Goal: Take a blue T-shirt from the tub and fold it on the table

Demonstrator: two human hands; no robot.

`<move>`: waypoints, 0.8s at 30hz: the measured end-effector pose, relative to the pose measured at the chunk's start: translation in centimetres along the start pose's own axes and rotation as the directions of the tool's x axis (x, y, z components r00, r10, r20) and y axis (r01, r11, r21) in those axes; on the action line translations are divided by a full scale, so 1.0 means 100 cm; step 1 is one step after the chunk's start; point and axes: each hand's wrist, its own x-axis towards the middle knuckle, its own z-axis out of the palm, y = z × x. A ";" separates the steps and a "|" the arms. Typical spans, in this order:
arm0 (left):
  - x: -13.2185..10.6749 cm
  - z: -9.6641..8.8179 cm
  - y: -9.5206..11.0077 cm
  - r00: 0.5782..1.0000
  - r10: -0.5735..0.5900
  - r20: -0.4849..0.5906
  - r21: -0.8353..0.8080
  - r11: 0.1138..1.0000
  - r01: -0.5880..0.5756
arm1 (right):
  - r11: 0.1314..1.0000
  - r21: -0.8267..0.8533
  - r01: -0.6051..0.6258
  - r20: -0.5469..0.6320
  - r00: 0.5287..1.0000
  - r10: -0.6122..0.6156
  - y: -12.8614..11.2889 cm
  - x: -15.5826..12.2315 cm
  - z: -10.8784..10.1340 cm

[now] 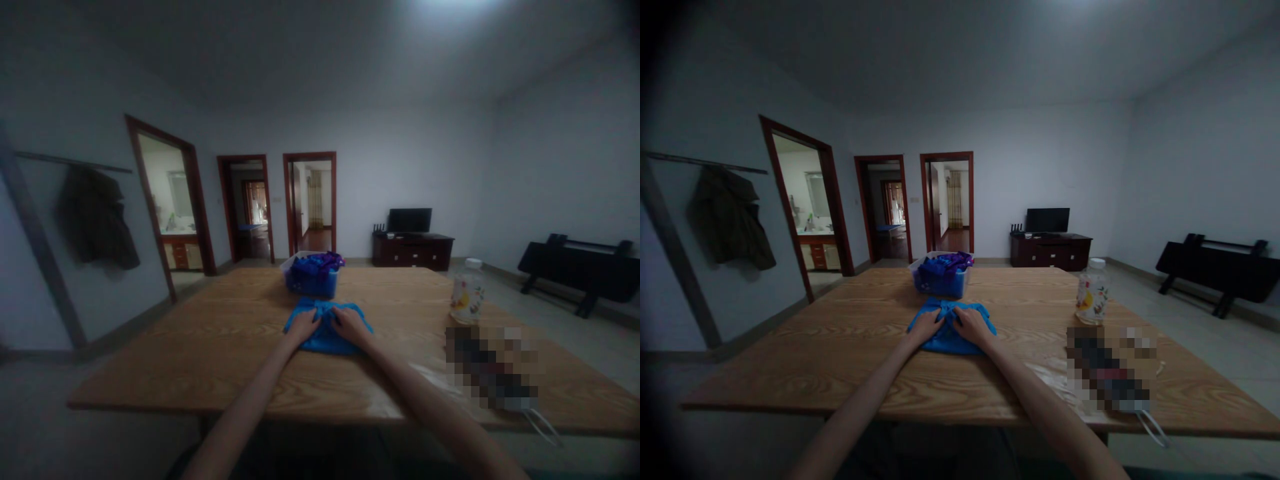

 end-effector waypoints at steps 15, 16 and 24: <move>-0.002 -0.004 0.002 1.000 -0.011 0.027 0.002 1.000 0.011 | 0.997 0.040 0.059 0.038 0.997 -0.061 -0.007 -0.004 0.007; -0.002 -0.005 0.002 0.999 -0.011 0.035 0.004 1.000 0.011 | 0.997 0.039 0.068 0.041 0.997 -0.070 -0.012 -0.005 0.007; -0.004 -0.008 0.002 0.999 0.003 0.041 0.010 1.000 -0.003 | 0.997 0.021 0.079 0.059 0.995 -0.080 -0.019 -0.004 0.004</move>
